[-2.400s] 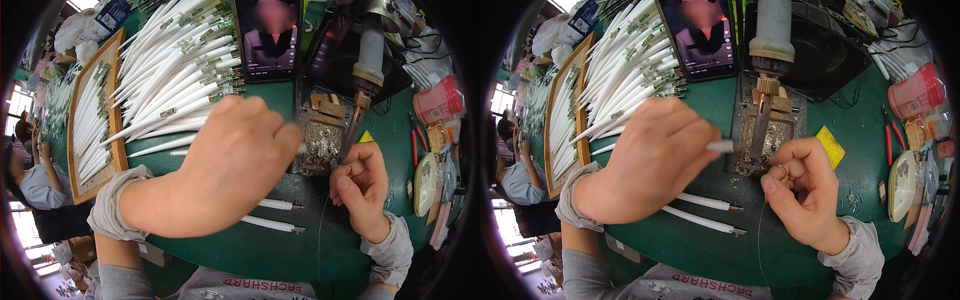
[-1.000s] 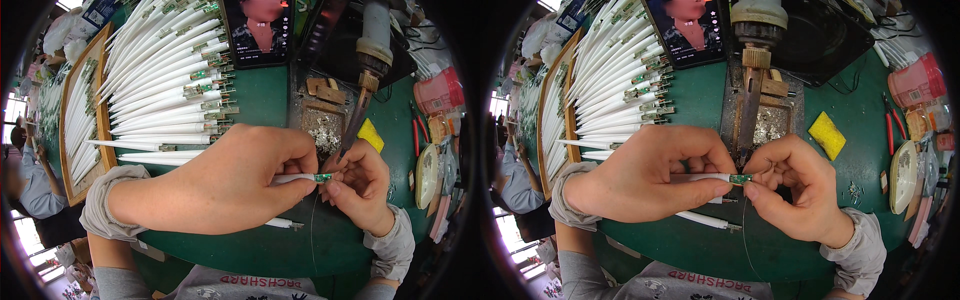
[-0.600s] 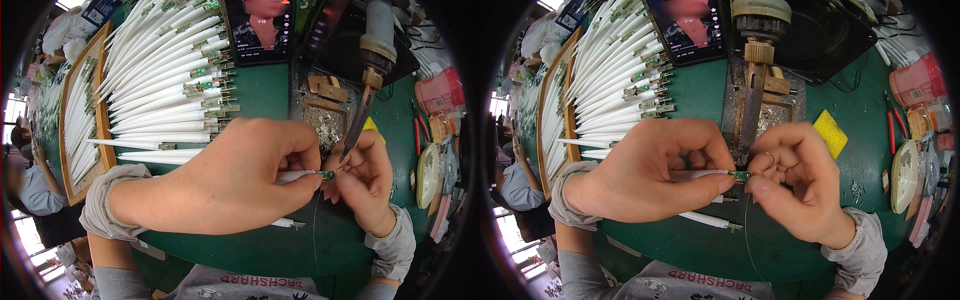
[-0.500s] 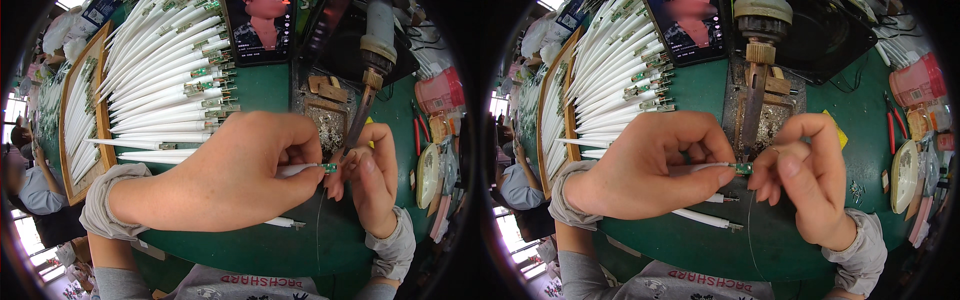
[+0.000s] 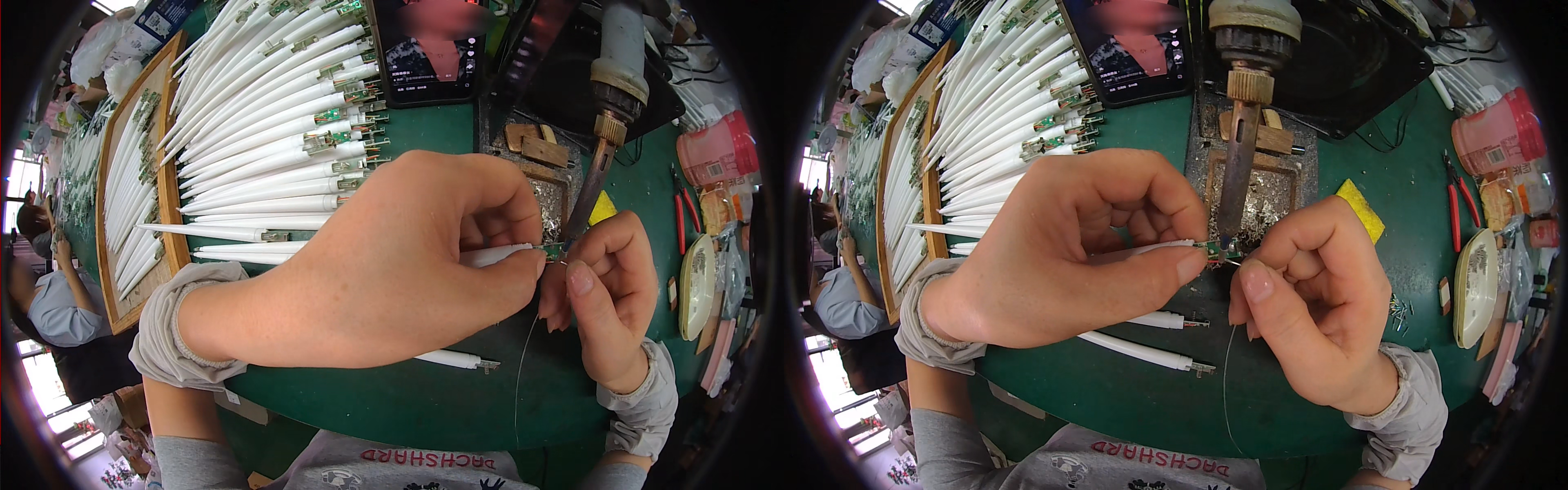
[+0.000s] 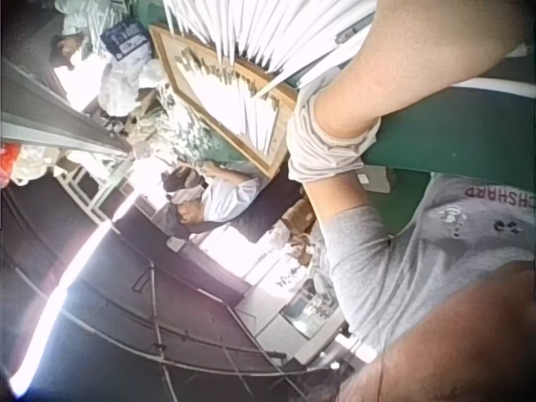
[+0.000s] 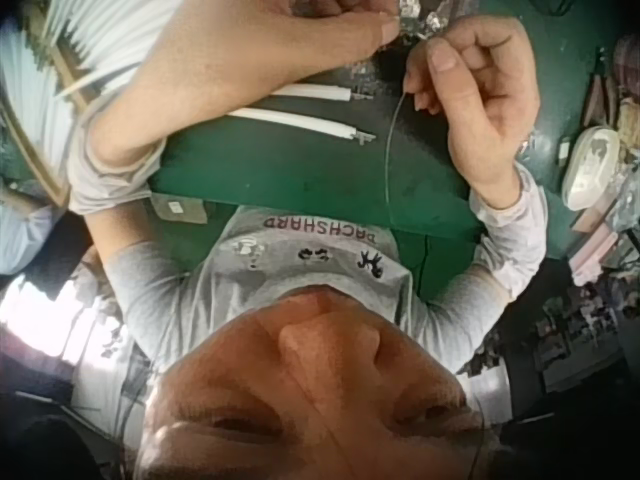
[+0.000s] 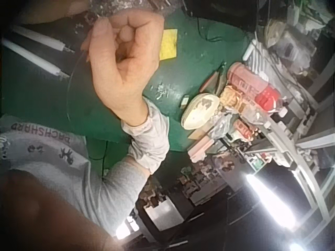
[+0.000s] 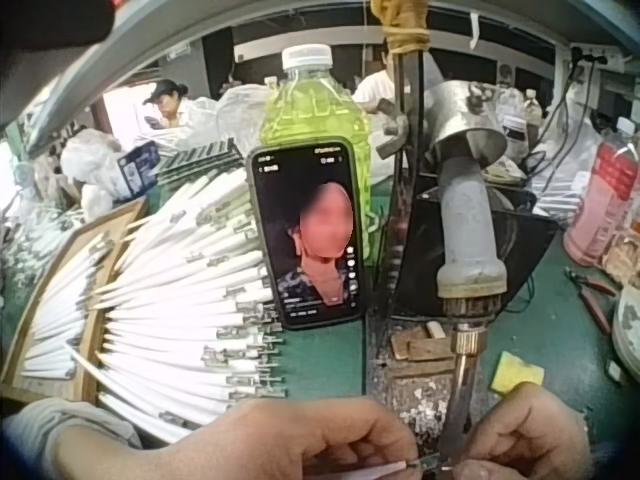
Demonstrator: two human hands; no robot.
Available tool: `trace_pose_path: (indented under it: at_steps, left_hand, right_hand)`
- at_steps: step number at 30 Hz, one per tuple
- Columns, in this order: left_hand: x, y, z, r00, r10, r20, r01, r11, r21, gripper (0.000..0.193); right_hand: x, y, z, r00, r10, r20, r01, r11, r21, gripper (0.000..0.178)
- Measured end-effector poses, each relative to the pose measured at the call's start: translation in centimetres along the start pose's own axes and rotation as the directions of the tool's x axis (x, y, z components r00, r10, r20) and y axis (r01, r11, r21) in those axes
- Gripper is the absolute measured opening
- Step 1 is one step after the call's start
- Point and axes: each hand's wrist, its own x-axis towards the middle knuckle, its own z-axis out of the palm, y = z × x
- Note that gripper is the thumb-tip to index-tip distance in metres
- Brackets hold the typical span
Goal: The person solders wires to small green circuit boards that are attached to white light tubes. This is done using a soldering iron and solder wire.
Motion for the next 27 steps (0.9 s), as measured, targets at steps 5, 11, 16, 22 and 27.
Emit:
trace_pose_path:
  at_steps: [5, 11, 16, 22, 27]
  left_hand:
    - [0.1, 0.2, 0.0, 1.0, -0.012, 0.0, 0.012, 0.999, -0.035, 0.012]
    - [-0.1, 0.4, -0.2, 0.999, -0.029, 0.022, 0.031, 0.996, -0.087, 0.011]
    - [0.1, 0.3, -0.6, 0.991, -0.131, 0.026, 0.133, 0.984, -0.116, 0.009]
    - [0.2, 0.3, -0.6, 0.976, -0.207, 0.074, 0.215, 0.97, -0.117, 0.008]
    - [0.3, -0.1, -0.5, 0.96, -0.235, 0.151, 0.255, 0.958, -0.133, 0.008]
  right_hand:
    - [0.1, -0.1, 0.2, 1.0, 0.009, -0.015, -0.009, 1.0, 0.004, 0.016]
    - [0.0, -0.1, 0.2, 1.0, -0.009, -0.008, 0.009, 1.0, 0.008, 0.017]
    - [-0.2, 0.3, 0.1, 0.999, -0.014, -0.042, 0.013, 1.0, -0.007, 0.018]
    - [0.7, 0.5, -0.4, 0.895, -0.428, 0.123, 0.419, 0.716, -0.558, 0.023]
    - [0.6, 0.3, -0.9, 0.768, -0.531, 0.358, 0.611, 0.441, -0.657, 0.039]
